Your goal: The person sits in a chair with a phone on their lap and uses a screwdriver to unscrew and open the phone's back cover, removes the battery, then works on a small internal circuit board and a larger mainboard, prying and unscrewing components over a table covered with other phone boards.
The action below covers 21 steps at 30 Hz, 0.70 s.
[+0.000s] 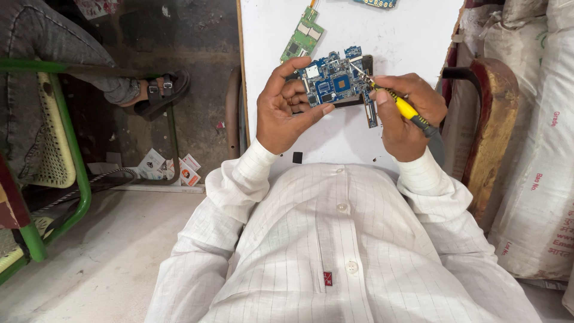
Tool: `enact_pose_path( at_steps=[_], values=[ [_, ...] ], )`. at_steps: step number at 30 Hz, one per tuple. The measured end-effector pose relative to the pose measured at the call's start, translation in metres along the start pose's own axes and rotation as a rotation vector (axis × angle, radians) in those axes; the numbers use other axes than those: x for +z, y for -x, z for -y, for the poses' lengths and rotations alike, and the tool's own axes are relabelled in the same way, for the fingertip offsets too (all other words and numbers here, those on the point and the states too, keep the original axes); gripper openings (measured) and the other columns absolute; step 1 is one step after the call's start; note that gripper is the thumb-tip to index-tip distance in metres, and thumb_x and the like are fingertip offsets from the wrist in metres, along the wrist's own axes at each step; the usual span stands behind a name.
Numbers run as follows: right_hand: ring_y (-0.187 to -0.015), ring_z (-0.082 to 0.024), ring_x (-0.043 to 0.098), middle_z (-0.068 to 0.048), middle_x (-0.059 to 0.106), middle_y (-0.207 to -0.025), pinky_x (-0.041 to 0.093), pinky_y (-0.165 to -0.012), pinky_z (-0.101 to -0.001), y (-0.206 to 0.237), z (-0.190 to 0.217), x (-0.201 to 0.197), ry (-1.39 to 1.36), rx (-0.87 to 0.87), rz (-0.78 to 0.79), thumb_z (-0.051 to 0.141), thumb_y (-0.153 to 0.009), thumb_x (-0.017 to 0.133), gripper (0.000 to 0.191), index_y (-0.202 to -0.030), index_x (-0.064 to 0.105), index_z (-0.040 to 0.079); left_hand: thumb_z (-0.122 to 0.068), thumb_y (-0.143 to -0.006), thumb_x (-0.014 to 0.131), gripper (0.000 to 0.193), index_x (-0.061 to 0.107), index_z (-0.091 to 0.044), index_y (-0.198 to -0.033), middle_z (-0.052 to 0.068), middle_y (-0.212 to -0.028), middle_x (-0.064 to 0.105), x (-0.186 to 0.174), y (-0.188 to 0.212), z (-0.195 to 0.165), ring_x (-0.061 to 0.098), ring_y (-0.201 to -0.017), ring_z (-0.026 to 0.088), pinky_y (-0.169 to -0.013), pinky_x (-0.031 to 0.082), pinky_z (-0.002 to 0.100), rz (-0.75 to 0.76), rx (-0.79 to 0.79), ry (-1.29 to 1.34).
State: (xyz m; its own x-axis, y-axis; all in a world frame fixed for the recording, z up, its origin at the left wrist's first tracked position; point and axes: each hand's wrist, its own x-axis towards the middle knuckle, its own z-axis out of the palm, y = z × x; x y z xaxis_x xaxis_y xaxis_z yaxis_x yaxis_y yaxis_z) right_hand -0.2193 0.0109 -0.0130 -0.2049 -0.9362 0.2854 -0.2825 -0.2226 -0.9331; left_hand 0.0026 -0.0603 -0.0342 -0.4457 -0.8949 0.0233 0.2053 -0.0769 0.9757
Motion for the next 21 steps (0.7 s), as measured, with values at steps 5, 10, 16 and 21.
enact_pose_path(
  at_steps=[5, 10, 16, 21],
  values=[
    [-0.092, -0.022, 0.077, -0.014, 0.071, -0.107, 0.069, -0.078, -0.0332, 0.0, -0.008, 0.007, -0.147, 0.051, -0.158, 0.005, -0.113, 0.061, 0.014, -0.122, 0.065, -0.004, 0.009, -0.092, 0.08, 0.075, 0.04, -0.008, -0.153, 0.016, -0.115, 0.077, 0.0, 0.001, 0.001, 0.077, -0.111, 0.021, -0.091, 0.069, 0.032, -0.031, -0.009, 0.053],
    [-0.087, -0.02, 0.075, -0.014, 0.072, -0.098, 0.066, -0.078, -0.033, 0.003, -0.011, 0.005, -0.238, 0.145, -0.146, 0.009, -0.115, 0.06, 0.017, -0.126, 0.06, -0.004, 0.009, -0.093, 0.08, 0.076, 0.039, -0.008, -0.155, 0.016, -0.118, 0.076, -0.004, 0.003, 0.001, 0.075, -0.114, 0.021, -0.096, 0.068, 0.034, -0.064, -0.023, 0.108],
    [-0.083, -0.017, 0.071, -0.014, 0.072, -0.097, 0.061, -0.077, -0.0281, 0.012, -0.005, 0.015, -0.226, 0.168, -0.061, 0.01, -0.116, 0.066, 0.018, -0.125, 0.06, -0.004, 0.008, -0.094, 0.081, 0.079, 0.036, -0.01, -0.156, 0.016, -0.122, 0.075, -0.01, 0.006, 0.002, 0.075, -0.116, 0.021, -0.096, 0.068, 0.034, -0.033, 0.012, 0.093],
    [-0.076, -0.016, 0.068, -0.014, 0.071, -0.095, 0.056, -0.069, -0.0269, 0.013, 0.002, 0.022, -0.281, 0.188, -0.056, 0.005, -0.112, 0.07, 0.019, -0.125, 0.06, -0.004, 0.004, -0.094, 0.083, 0.083, 0.032, -0.012, -0.158, 0.015, -0.127, 0.074, -0.016, 0.009, 0.002, 0.075, -0.119, 0.022, -0.099, 0.069, 0.034, 0.003, 0.027, 0.069]
  ],
)
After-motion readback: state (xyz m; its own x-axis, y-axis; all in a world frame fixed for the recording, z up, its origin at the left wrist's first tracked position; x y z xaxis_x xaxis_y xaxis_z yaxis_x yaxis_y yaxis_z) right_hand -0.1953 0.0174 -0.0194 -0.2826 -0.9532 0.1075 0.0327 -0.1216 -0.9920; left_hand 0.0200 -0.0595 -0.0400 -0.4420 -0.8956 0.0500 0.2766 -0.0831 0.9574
